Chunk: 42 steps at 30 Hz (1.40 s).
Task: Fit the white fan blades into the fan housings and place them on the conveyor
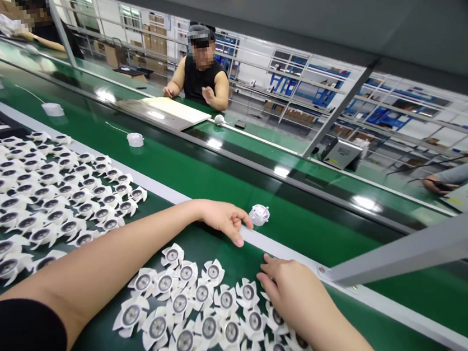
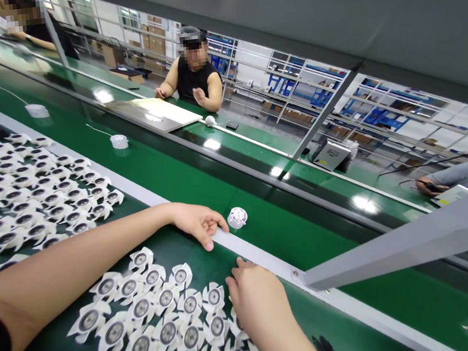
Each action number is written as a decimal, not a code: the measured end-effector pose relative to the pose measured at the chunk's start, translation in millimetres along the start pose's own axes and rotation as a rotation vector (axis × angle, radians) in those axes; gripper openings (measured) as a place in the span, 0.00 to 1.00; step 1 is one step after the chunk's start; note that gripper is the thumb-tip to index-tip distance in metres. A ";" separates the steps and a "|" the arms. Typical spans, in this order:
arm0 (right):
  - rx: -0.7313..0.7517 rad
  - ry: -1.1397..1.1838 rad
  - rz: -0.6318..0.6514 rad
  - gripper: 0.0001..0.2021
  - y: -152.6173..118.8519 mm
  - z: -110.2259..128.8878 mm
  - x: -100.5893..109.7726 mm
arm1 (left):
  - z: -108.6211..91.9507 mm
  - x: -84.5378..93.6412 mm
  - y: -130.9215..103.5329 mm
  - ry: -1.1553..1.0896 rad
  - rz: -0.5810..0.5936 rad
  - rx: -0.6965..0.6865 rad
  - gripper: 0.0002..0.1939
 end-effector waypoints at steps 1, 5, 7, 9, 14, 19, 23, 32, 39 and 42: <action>0.000 -0.004 -0.004 0.15 0.3 -0.5 -0.4 | 0.4 -0.4 0.2 -0.005 -0.004 0.002 0.42; 0.011 0.003 -0.049 0.14 0.7 -2.1 -3.8 | 0.2 -1.2 0.3 -0.015 -0.010 0.004 0.41; 0.015 0.008 -0.072 0.13 0.8 -2.5 -4.9 | -0.2 -0.8 0.1 0.001 -0.019 0.004 0.41; 0.012 0.008 -0.075 0.13 0.9 -2.5 -4.5 | -0.2 -0.3 0.2 0.000 -0.014 0.008 0.41; -0.008 0.017 -0.045 0.13 1.4 -1.0 -1.0 | 1.1 0.7 0.7 0.001 0.000 -0.007 0.40; -0.007 0.009 -0.060 0.13 2.0 -1.3 0.0 | 2.5 0.9 0.5 0.000 -0.003 -0.017 0.39; -0.015 0.033 -0.059 0.13 2.5 -2.7 1.4 | 4.0 0.5 0.8 -0.011 -0.010 -0.011 0.39; -0.022 0.017 -0.015 0.13 1.9 -1.8 5.4 | 6.1 1.4 2.8 -0.014 -0.003 -0.015 0.37; -0.021 0.029 -0.025 0.14 2.5 -3.0 3.7 | 5.7 1.8 1.9 -0.009 0.000 -0.007 0.38; -0.026 0.038 -0.017 0.13 2.1 -3.2 4.5 | 6.0 1.6 1.6 -0.007 -0.009 -0.005 0.37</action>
Point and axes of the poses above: each hand's wrist, its own y-axis towards the middle knuckle, its own x-axis out of the back of the hand, z = x × y, the point moved 1 cm from there along y, towards the middle knuckle, and after that the axes turned 1 degree about -z, right-handed, at the moved point
